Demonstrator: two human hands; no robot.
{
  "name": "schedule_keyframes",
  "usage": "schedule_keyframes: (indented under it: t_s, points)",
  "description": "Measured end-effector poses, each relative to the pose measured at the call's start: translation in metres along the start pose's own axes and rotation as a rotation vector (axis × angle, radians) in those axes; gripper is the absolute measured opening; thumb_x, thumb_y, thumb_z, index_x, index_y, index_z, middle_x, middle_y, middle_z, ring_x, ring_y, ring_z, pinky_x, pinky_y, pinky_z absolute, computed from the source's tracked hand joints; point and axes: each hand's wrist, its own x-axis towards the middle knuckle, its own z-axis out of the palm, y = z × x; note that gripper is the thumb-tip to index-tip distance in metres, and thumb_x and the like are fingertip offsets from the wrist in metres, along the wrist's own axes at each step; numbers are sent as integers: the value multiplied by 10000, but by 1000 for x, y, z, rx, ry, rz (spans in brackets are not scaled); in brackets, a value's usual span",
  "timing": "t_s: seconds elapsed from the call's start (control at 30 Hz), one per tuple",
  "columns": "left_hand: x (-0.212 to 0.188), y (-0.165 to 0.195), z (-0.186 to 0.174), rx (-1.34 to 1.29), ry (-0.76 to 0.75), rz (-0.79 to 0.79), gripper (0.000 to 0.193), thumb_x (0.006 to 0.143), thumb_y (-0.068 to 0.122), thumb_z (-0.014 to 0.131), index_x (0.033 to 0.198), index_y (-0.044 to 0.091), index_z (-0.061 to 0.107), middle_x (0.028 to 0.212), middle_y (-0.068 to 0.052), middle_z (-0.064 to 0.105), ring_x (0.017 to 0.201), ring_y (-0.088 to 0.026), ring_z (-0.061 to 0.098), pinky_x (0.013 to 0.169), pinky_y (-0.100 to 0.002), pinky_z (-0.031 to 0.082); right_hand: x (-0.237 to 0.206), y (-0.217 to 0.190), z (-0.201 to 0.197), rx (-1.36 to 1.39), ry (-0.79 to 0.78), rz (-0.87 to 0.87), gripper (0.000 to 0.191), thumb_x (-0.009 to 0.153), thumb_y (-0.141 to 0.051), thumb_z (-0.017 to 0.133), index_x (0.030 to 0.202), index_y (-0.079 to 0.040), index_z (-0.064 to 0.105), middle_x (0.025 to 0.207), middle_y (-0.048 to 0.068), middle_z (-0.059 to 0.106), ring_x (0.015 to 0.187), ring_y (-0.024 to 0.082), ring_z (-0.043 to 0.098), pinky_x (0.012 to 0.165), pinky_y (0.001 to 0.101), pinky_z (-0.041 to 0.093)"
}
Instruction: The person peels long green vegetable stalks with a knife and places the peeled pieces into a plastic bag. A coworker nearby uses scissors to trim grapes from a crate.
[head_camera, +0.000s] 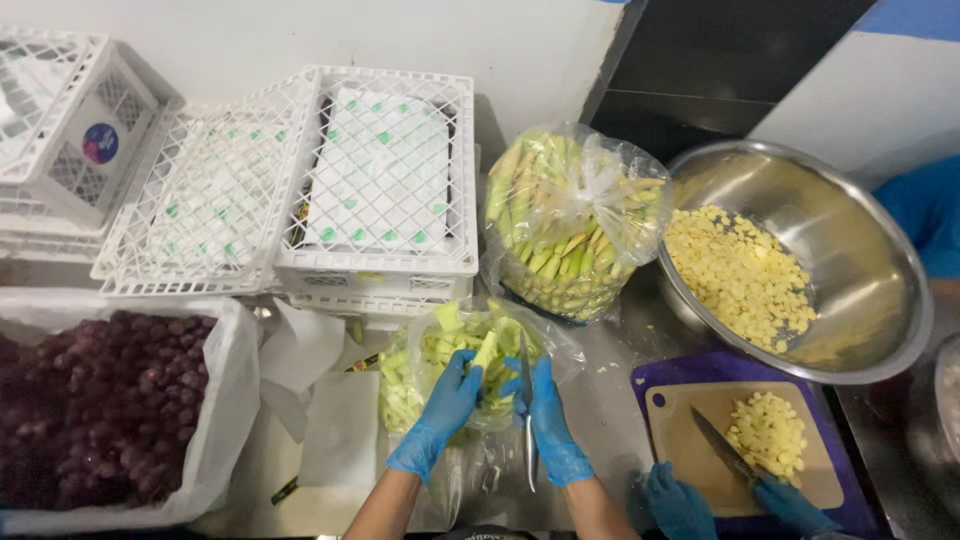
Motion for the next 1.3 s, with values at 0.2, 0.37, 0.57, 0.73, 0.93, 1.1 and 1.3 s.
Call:
schedule_keyframes:
  t_s: [0.2,0.37,0.57,0.73,0.93,1.1,1.3]
  points:
    - [-8,4,-3,16,-84,228,536,942,221,686,1402,-1,524,1249,-136,690,1129,-175,649,968,-320,508,-24,11,-14,-690,-15,-500,326,1089,-322,513,1121,-35,664,807,127,626,693,251,603,616,371,524]
    - [-20,21,-8,105,-111,234,666,882,251,777,1424,-10,492,1256,-141,690,1128,-186,662,973,-329,518,-55,-24,-2,-1008,63,-807,294,994,-286,551,1209,-147,695,970,100,735,814,314,709,660,424,556]
    - [-23,16,-6,149,-93,236,552,931,270,708,1392,7,554,1185,-137,728,1041,-174,699,901,-314,555,-65,-35,11,-1135,159,-737,317,980,-292,555,1242,-202,709,896,68,722,806,273,701,643,437,550]
    - [-25,19,0,143,-17,202,427,917,261,713,1259,12,655,997,-128,774,893,-171,723,814,-326,568,-62,-28,13,-1154,201,-692,308,981,-311,549,1214,-197,717,908,84,720,828,298,697,645,451,548]
    - [-30,23,2,277,75,132,356,907,331,725,1114,42,722,828,-135,738,750,-204,705,700,-367,544,-46,-4,4,-1030,138,-582,314,1000,-348,533,1152,-168,740,993,126,746,895,346,700,730,448,550]
    - [-20,8,7,163,191,253,452,897,349,758,1157,0,636,875,-146,711,817,-264,695,729,-407,550,-13,21,-4,-761,-17,-324,373,1061,-368,509,1127,-75,731,908,130,722,831,287,659,708,388,514]
    - [-1,19,13,-544,173,-170,360,1022,351,568,1163,33,659,819,-92,625,677,-212,569,617,-364,474,-11,13,5,-361,-114,-16,352,997,-347,597,1116,-38,716,809,-6,640,706,101,518,653,278,432]
